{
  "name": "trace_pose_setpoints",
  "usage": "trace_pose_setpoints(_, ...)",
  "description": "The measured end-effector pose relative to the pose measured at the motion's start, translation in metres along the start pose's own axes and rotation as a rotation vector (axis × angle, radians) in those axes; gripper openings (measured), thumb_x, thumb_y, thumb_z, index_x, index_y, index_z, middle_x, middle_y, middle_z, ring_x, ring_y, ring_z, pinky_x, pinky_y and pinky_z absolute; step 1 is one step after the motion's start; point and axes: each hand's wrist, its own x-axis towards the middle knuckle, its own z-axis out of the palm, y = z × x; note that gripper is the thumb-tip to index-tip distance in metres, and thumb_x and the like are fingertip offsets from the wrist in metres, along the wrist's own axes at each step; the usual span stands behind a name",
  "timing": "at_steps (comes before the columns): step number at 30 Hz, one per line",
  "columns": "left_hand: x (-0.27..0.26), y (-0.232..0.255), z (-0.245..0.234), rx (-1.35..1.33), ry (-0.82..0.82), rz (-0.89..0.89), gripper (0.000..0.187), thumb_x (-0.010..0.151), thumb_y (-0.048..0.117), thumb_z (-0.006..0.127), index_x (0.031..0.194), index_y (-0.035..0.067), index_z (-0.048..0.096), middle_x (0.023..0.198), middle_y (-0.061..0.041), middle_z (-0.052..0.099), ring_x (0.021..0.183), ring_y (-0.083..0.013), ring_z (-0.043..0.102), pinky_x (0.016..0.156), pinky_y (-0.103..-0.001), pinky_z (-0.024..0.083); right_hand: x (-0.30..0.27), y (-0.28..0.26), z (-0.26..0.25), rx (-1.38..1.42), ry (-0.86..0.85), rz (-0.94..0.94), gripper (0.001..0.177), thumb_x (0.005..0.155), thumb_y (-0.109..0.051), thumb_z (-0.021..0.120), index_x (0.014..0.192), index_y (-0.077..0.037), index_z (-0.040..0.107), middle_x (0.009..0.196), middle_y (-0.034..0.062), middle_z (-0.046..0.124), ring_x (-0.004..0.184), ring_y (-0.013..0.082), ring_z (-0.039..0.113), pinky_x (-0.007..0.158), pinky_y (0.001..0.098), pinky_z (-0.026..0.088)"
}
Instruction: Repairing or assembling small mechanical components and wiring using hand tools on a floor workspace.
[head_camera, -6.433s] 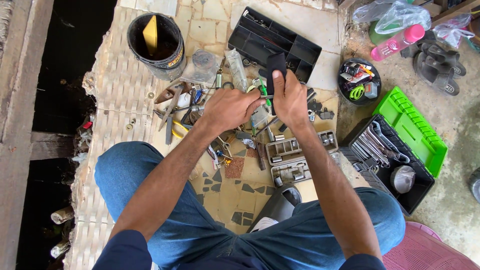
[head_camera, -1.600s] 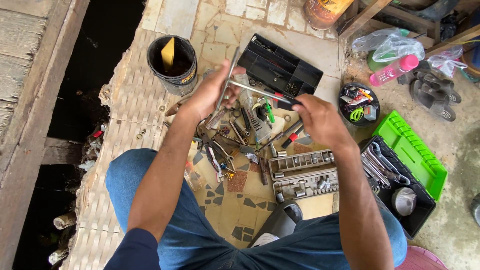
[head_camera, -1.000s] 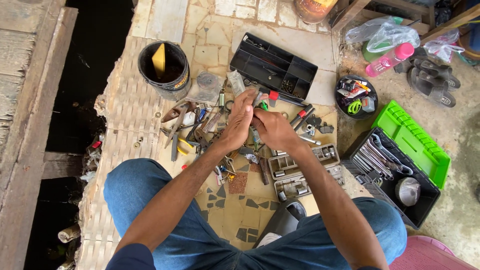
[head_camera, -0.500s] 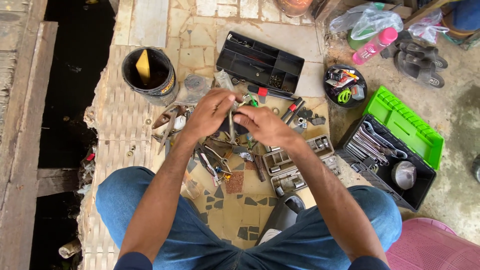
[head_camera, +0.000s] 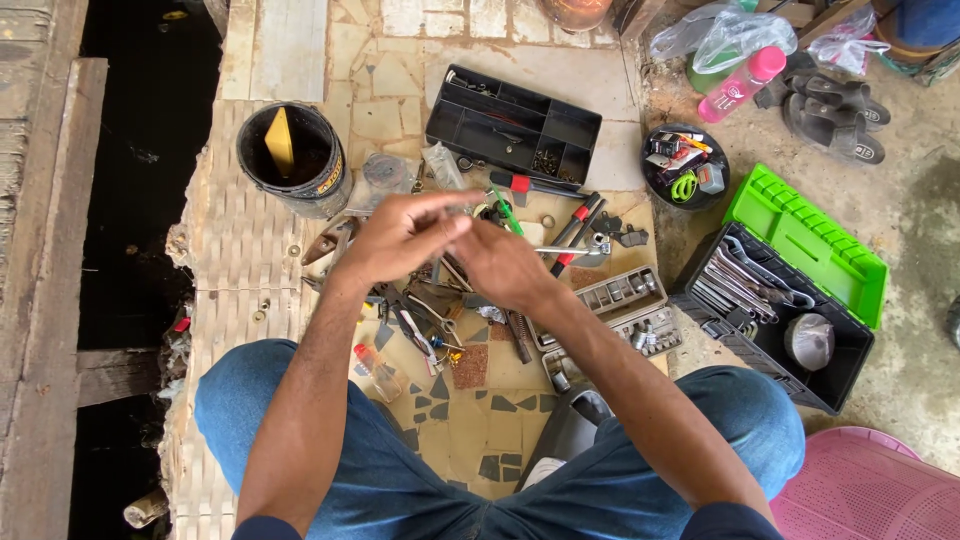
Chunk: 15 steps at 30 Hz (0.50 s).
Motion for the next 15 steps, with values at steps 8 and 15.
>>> trace_pose_setpoints(8, -0.004, -0.020, -0.008, 0.418, 0.079, -0.437, 0.085, 0.108, 0.069, 0.024, 0.089, 0.001, 0.072, 0.055, -0.007, 0.052, 0.042, -0.0196, 0.049, 0.048, -0.035, 0.044, 0.004, 0.009, -0.016, 0.173, 0.114, -0.101, 0.016, 0.108, -0.012, 0.047, 0.111, -0.001, 0.059, 0.076, 0.0140, 0.060, 0.057, 0.0273, 0.066, 0.047, 0.0367, 0.059)
trace_pose_setpoints(15, 0.005, 0.017, -0.001, -0.082, -0.118, 0.009, 0.051, 0.106, 0.044, 0.038, 0.120, 0.005, 0.067, 0.098, -0.020, 0.069, 0.085, -0.0292, 0.068, 0.074, -0.041, 0.054, -0.008, 0.046, 0.000, 0.173, 0.074, 0.012, 0.026, 0.109, -0.018, 0.056, 0.122, 0.005, 0.060, 0.080, 0.0214, 0.065, 0.057, 0.0293, 0.069, 0.052, 0.0377, 0.062)
